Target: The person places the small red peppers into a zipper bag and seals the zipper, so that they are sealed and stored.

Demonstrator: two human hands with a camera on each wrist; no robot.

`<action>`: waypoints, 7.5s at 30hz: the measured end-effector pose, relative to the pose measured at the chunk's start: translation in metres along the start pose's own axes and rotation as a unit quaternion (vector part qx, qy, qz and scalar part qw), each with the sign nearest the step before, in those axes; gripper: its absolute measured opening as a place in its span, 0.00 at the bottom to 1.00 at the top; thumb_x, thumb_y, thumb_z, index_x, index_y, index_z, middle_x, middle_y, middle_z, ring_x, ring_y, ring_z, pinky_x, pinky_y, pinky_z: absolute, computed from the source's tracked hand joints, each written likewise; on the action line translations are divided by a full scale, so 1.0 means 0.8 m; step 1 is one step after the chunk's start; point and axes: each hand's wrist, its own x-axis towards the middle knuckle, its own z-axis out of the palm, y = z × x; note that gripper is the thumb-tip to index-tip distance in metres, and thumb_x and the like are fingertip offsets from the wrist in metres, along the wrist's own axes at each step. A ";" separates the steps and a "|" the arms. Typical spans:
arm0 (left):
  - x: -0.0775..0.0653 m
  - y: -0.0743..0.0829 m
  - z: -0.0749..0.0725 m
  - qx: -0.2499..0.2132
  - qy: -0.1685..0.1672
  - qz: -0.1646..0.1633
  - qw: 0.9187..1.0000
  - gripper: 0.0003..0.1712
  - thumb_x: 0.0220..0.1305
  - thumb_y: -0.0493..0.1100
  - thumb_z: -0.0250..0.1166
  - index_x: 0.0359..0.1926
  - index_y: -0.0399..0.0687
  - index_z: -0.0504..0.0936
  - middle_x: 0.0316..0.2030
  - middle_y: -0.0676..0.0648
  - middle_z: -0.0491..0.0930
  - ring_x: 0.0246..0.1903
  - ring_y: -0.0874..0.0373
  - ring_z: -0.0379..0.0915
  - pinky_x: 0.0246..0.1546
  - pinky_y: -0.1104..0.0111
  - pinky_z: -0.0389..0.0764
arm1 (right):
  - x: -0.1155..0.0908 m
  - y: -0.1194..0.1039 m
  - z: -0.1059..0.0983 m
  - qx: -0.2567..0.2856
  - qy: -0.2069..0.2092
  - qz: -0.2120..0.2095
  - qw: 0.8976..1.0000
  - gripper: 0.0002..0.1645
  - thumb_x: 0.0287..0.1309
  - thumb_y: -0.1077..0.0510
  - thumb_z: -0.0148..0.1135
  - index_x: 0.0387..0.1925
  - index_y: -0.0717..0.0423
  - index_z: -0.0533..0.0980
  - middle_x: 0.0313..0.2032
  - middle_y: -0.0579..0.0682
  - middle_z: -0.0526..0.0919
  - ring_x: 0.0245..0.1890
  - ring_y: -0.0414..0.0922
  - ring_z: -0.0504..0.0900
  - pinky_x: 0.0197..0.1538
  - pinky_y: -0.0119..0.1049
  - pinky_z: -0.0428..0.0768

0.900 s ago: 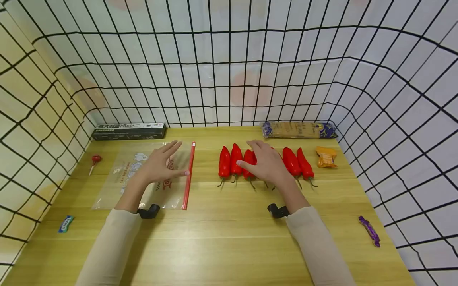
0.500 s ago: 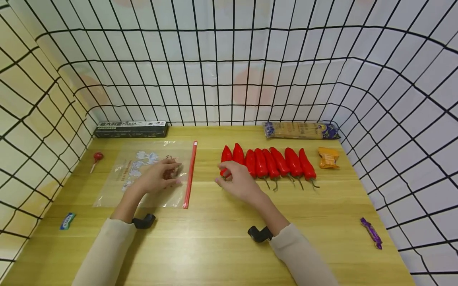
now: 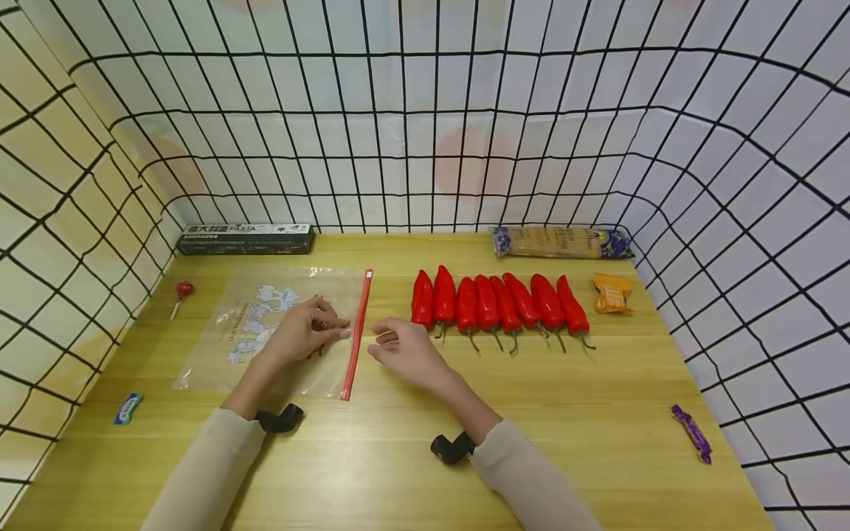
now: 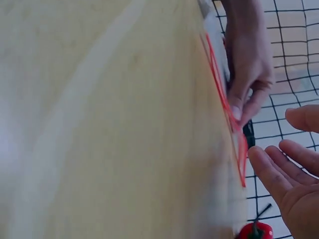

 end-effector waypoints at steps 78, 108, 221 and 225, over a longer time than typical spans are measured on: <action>-0.010 0.039 -0.035 -0.325 0.107 0.001 0.940 0.17 0.65 0.41 0.65 0.49 0.33 0.83 0.38 0.60 0.83 0.42 0.65 0.74 0.42 0.78 0.77 | 0.032 0.031 -0.074 -0.271 0.161 0.060 0.947 0.43 0.48 0.35 0.71 0.59 0.56 0.74 0.47 0.52 0.81 0.48 0.51 0.72 0.48 0.47 0.75; -0.006 0.048 -0.034 -0.274 0.111 -0.019 0.955 0.13 0.65 0.43 0.65 0.46 0.39 0.84 0.40 0.44 0.85 0.41 0.37 0.78 0.36 0.73 0.80 | 0.001 -0.001 -0.102 -0.126 0.105 0.007 0.986 0.27 0.52 0.42 0.71 0.53 0.42 0.77 0.38 0.48 0.82 0.32 0.47 0.77 0.30 0.38 0.77; 0.005 0.033 0.020 -0.318 0.126 -0.056 0.938 0.15 0.64 0.55 0.64 0.43 0.50 0.83 0.35 0.49 0.81 0.33 0.59 0.71 0.32 0.74 0.74 | 0.017 0.035 -0.093 -0.259 0.075 0.047 0.962 0.36 0.57 0.54 0.66 0.66 0.51 0.66 0.60 0.54 0.76 0.55 0.51 0.76 0.58 0.50 0.76; 0.005 0.035 0.016 -0.308 0.135 -0.048 0.941 0.16 0.62 0.57 0.65 0.42 0.51 0.83 0.37 0.50 0.82 0.35 0.59 0.73 0.34 0.75 0.76 | 0.007 0.030 -0.098 -0.184 0.120 0.053 0.974 0.36 0.56 0.51 0.69 0.64 0.52 0.66 0.57 0.53 0.78 0.48 0.50 0.80 0.51 0.45 0.79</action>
